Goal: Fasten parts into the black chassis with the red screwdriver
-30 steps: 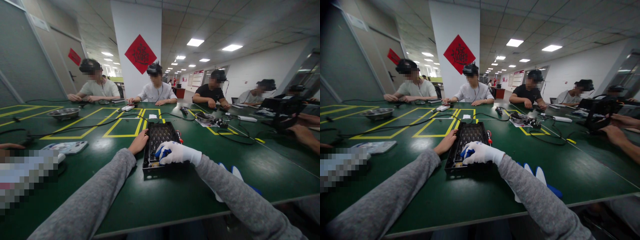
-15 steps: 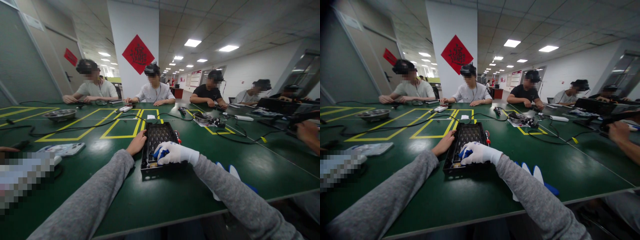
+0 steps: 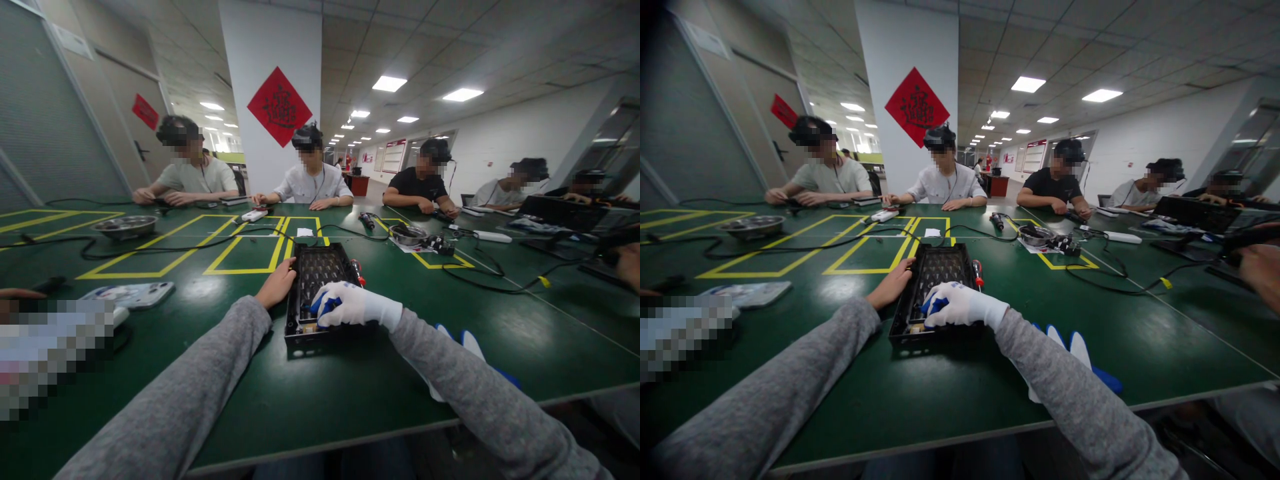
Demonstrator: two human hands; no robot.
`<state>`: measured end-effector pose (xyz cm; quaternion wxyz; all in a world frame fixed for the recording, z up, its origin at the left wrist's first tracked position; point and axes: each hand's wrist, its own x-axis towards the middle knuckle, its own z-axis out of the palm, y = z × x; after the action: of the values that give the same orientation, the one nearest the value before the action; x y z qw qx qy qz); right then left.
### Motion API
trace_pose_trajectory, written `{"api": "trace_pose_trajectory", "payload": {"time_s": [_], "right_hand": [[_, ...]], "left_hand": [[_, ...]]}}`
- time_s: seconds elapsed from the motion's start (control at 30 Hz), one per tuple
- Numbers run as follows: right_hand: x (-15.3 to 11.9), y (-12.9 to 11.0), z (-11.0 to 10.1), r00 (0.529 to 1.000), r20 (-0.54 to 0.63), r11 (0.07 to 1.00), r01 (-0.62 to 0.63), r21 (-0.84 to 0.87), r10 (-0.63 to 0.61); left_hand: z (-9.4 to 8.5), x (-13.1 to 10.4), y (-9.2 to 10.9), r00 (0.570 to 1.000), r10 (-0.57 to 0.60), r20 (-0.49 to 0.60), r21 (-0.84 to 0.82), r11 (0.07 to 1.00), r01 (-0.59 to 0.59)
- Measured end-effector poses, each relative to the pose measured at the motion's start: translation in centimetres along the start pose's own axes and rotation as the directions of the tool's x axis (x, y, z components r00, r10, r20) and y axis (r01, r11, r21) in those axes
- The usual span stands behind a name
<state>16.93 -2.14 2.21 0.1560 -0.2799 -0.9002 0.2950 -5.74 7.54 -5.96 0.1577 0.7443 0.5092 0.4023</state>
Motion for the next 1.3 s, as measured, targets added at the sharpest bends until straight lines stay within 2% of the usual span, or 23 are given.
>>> {"api": "trace_pose_trajectory", "payload": {"time_s": [0.3, 0.77, 0.97, 1.3], "right_hand": [[-0.12, -0.13, -0.05, 1.000, 0.005, 1.000, 0.011, -0.008, -0.011], [-0.21, -0.16, -0.02, 0.998, 0.021, 0.997, -0.053, 0.062, 0.052], [0.02, 0.04, 0.11, 1.000, 0.021, 1.000, 0.004, 0.025, -0.005], [0.02, 0.17, -0.27, 1.000, 0.028, 1.000, -0.007, 0.025, 0.006]], "left_hand": [[-0.04, -0.10, 0.04, 1.000, -0.009, -0.002, -0.009, 1.000, 0.009], [-0.10, -0.13, 0.14, 1.000, -0.014, -0.005, -0.009, 1.000, 0.014], [-0.15, -0.15, 0.26, 1.000, -0.014, -0.003, -0.005, 1.000, 0.014], [-0.17, -0.17, 0.27, 1.000, -0.024, 0.004, 0.024, 0.999, 0.024]]}}
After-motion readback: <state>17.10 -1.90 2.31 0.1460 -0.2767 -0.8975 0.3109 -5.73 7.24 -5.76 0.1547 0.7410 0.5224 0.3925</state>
